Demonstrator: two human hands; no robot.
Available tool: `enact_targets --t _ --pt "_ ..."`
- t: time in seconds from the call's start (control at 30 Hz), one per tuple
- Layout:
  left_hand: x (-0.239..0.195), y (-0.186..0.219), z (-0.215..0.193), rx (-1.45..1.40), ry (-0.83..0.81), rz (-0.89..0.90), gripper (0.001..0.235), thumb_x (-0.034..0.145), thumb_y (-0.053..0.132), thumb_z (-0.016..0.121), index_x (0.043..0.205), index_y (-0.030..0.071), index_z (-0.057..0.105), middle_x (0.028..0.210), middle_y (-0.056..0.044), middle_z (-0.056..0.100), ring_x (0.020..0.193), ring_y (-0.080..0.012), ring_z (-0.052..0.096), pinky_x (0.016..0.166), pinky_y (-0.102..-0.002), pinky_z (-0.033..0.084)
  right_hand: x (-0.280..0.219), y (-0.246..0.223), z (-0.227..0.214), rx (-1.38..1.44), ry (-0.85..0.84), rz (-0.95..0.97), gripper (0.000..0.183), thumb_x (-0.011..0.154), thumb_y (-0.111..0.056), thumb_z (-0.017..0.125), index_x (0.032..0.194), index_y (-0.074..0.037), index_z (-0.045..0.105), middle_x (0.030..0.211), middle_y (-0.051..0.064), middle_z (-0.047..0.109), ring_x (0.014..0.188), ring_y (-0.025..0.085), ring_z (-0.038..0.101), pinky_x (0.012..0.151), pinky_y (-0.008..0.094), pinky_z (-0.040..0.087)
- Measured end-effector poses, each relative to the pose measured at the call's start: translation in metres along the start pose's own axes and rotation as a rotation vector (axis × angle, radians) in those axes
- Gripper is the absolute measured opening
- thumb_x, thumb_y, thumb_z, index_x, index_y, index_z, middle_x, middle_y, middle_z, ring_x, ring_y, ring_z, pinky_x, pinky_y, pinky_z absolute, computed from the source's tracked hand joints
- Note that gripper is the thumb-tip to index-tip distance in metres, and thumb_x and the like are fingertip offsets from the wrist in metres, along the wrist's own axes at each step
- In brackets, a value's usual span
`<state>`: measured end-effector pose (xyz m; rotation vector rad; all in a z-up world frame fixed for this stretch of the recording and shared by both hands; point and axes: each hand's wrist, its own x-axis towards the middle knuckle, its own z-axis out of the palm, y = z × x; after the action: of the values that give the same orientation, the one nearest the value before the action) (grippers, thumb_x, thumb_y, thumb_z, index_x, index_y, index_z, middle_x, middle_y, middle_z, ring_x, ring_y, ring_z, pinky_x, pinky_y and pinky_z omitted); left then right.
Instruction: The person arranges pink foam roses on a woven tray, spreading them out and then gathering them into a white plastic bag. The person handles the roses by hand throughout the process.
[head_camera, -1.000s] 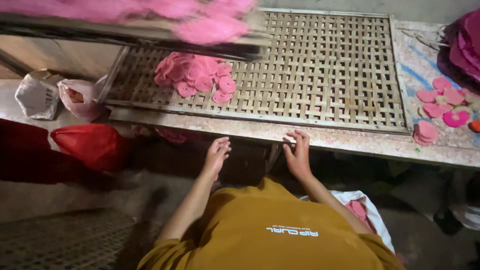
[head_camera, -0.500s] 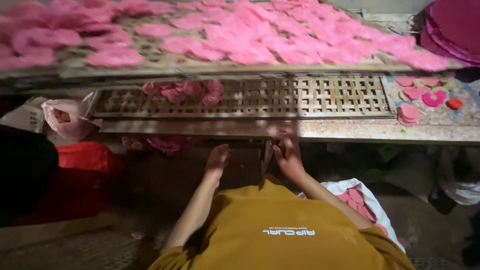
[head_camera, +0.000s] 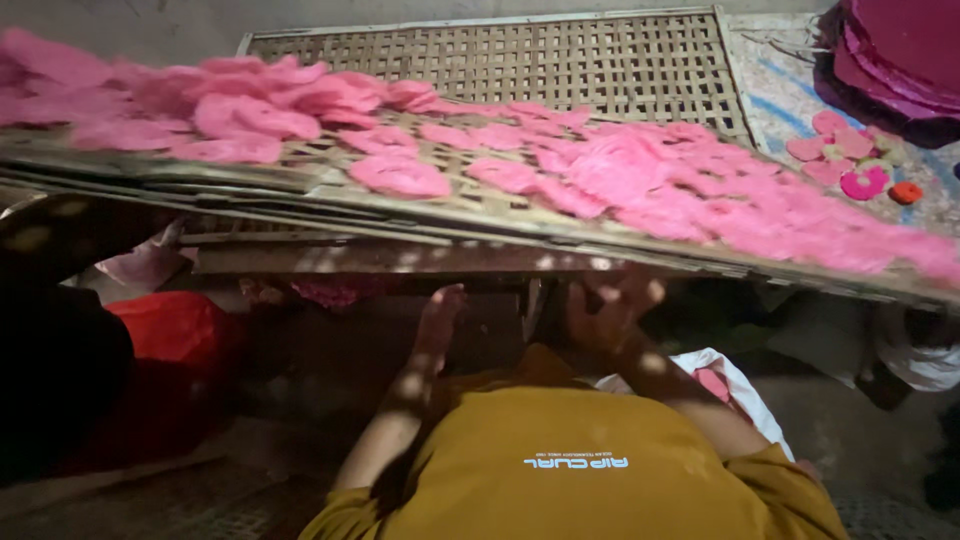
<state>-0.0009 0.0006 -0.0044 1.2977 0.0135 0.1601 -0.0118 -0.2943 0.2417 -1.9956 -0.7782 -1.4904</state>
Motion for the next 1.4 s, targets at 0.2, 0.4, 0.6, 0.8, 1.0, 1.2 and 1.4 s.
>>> enact_targets --t 0.2,0.4,0.6,0.8,1.0,1.2,1.4 --pt "0.015 0.005 -0.016 -0.464 0.024 -0.082 0.036 0.102 0.026 0.053 0.130 0.006 0.061 0.124 -0.007 0.069 0.113 -0.0195 0.066 0.102 -0.037 0.052 0.041 0.071 0.007 -0.190 0.046 0.026 0.045 0.102 -0.018 0.069 0.143 -0.009 0.051 0.154 0.027 0.018 0.143 0.046 0.024 0.118 0.062 0.026" --pt "0.031 0.038 -0.030 -0.140 0.137 -0.140 0.037 0.104 0.023 0.053 0.138 0.010 0.058 0.127 -0.005 0.065 0.112 -0.0186 0.063 0.099 -0.037 0.049 0.113 0.112 0.017 -0.263 0.049 0.028 0.057 0.109 -0.026 0.067 0.160 -0.019 0.045 0.170 0.016 0.009 0.157 0.036 0.013 0.125 0.058 0.021" --pt "0.030 0.077 -0.023 -0.058 0.242 -0.347 0.040 0.099 0.019 0.054 0.139 0.018 0.060 0.131 0.003 0.067 0.109 -0.0137 0.064 0.091 -0.033 0.050 0.158 0.148 0.026 -0.263 0.001 0.009 0.057 0.112 -0.022 0.062 0.168 -0.021 0.047 0.173 0.015 0.009 0.159 0.035 0.012 0.127 0.057 0.021" --pt "0.020 0.073 -0.032 -0.070 0.331 -0.339 0.037 0.101 0.020 0.056 0.138 0.015 0.060 0.128 -0.001 0.067 0.107 -0.0124 0.065 0.087 -0.030 0.052 0.182 0.173 0.028 -0.308 -0.232 0.082 0.060 0.111 -0.014 0.062 0.169 -0.017 0.046 0.173 0.019 0.008 0.161 0.040 0.006 0.129 0.056 0.015" --pt "0.004 0.051 -0.036 -0.081 0.337 -0.335 0.035 0.102 0.020 0.056 0.135 0.011 0.060 0.126 -0.004 0.068 0.108 -0.0139 0.065 0.091 -0.032 0.051 0.203 0.199 0.037 -0.256 -0.343 0.145 0.060 0.104 -0.005 0.063 0.161 -0.013 0.048 0.173 0.022 0.010 0.162 0.042 0.006 0.132 0.054 0.016" --pt "-0.013 0.053 -0.025 -0.032 0.366 -0.340 0.037 0.100 0.024 0.057 0.136 0.013 0.060 0.127 -0.004 0.067 0.109 -0.0138 0.063 0.092 -0.032 0.050 0.166 0.201 0.067 -0.242 -0.355 0.169 0.059 0.107 -0.004 0.065 0.163 -0.011 0.046 0.174 0.023 0.008 0.161 0.045 0.004 0.132 0.054 0.015" --pt "-0.012 0.067 -0.024 -0.020 0.388 -0.323 0.037 0.099 0.023 0.057 0.134 0.012 0.060 0.127 -0.005 0.068 0.108 -0.0137 0.064 0.090 -0.031 0.050 0.134 0.181 0.098 -0.048 -0.329 0.320 0.057 0.104 -0.004 0.073 0.154 -0.010 0.047 0.170 0.024 0.014 0.160 0.046 0.016 0.131 0.056 0.029"
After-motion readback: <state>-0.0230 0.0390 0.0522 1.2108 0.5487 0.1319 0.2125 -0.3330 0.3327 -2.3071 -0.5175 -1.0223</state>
